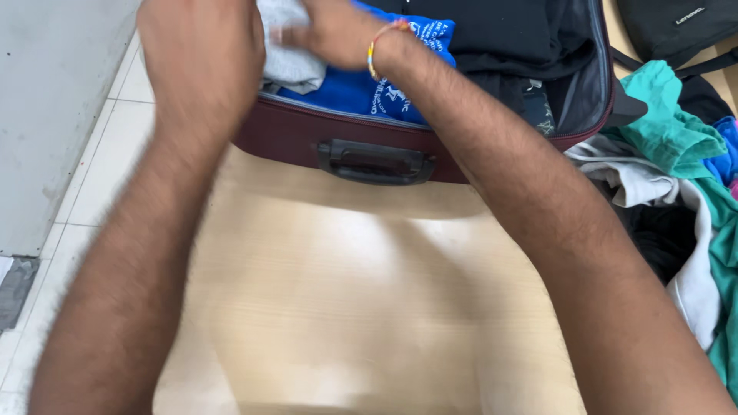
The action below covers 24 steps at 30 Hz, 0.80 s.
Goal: The person folds several shirts and places them one by one into an open suitcase on a table.
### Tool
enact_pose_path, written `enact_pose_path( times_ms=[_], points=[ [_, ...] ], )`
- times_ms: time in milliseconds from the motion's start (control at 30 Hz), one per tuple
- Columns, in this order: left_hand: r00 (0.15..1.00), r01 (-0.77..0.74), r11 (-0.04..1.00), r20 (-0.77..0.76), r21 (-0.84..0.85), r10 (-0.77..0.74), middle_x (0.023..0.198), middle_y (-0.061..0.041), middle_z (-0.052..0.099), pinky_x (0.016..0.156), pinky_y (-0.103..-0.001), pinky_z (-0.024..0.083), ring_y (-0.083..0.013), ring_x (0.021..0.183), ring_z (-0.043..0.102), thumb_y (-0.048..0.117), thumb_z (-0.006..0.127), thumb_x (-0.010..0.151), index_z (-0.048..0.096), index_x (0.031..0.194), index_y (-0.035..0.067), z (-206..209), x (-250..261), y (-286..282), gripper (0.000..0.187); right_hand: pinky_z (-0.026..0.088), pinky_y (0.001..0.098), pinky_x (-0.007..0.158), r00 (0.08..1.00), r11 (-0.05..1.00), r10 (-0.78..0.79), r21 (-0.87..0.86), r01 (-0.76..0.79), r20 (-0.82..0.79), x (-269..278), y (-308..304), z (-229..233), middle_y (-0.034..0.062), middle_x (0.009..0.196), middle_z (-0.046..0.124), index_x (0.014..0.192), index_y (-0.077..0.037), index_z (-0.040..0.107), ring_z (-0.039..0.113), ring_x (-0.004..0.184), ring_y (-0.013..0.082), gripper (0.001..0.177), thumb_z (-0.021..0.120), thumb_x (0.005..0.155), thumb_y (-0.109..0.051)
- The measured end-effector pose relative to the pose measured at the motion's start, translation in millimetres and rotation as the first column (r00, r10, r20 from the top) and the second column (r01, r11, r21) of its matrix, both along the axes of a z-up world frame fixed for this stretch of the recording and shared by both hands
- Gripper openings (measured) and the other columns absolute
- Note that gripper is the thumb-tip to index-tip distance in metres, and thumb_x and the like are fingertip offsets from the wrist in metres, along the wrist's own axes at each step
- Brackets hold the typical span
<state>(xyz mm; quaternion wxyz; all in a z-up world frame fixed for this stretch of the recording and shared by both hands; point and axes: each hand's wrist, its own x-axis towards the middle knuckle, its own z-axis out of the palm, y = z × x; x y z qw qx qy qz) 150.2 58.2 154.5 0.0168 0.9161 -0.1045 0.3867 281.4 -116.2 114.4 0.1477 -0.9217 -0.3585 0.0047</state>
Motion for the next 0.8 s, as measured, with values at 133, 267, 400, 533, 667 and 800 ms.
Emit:
enact_pose_path(
  times_ms=[133,267,400,533,667,800],
  points=[
    [0.779,0.105,0.958,-0.577,-0.267,-0.246,0.127,-0.025,0.063,0.097,-0.051,0.049,-0.0408,0.116,0.061,0.041,0.053,0.108,0.060,0.137,0.008,-23,85,22,0.044,0.011,0.0581,0.124,0.994,0.990,-0.057,-0.134,0.044,-0.094,-32,2,-13,0.0315,0.165,0.000,0.165,-0.015,0.016,-0.003,0.153,0.0506,0.097,0.049,0.095,-0.073],
    [0.607,0.065,0.996,-0.790,-0.059,-0.086,0.169,-0.010,0.007,0.121,-0.058,0.005,-0.0296,0.155,-0.002,0.070,0.020,0.100,0.015,0.161,0.027,-66,115,24,0.076,0.006,0.0593,0.125,0.996,0.962,0.030,-0.274,-0.006,0.083,-35,13,-25,0.0303,0.167,0.000,0.162,-0.006,0.019,-0.002,0.155,0.0513,0.097,0.049,0.098,-0.071],
    [0.485,-0.031,0.999,-0.874,0.016,0.029,0.173,0.001,-0.010,0.127,-0.055,-0.007,-0.0206,0.159,-0.016,0.081,0.007,0.088,0.001,0.165,0.035,-78,125,25,0.089,0.008,0.0576,0.125,0.998,0.955,0.005,-0.296,0.012,0.059,-30,18,-32,0.0295,0.167,0.004,0.161,-0.007,0.021,0.002,0.154,0.0503,0.099,0.052,0.093,-0.072],
    [0.394,-0.070,0.998,-0.919,-0.008,0.020,0.174,0.003,-0.010,0.128,-0.055,-0.004,-0.0208,0.160,-0.012,0.087,0.010,0.084,-0.002,0.164,0.037,-85,144,24,0.095,0.013,0.0572,0.125,0.997,0.938,-0.027,-0.343,0.052,0.077,-22,29,-36,0.0302,0.166,0.013,0.161,-0.004,0.025,0.013,0.153,0.0517,0.100,0.055,0.091,-0.070],
    [0.375,-0.086,0.995,-0.927,-0.053,-0.017,0.175,0.004,-0.009,0.130,-0.058,-0.002,-0.0213,0.161,-0.010,0.088,0.010,0.083,-0.002,0.166,0.039,-89,153,29,0.096,0.016,0.0573,0.123,0.994,0.941,-0.095,-0.320,0.109,0.058,-25,36,-33,0.0279,0.164,0.020,0.157,-0.005,0.031,0.015,0.153,0.0507,0.096,0.059,0.090,-0.068],
    [0.629,-0.011,0.988,-0.769,-0.154,-0.113,0.158,-0.017,0.028,0.117,-0.060,0.016,-0.0402,0.147,0.020,0.077,0.028,0.095,0.033,0.156,0.023,-61,125,12,0.082,0.022,0.0537,0.119,0.993,0.974,-0.099,-0.197,0.108,0.057,-53,23,-6,0.0259,0.158,0.028,0.152,-0.009,0.036,0.022,0.146,0.0494,0.092,0.064,0.086,-0.067]
  ],
)
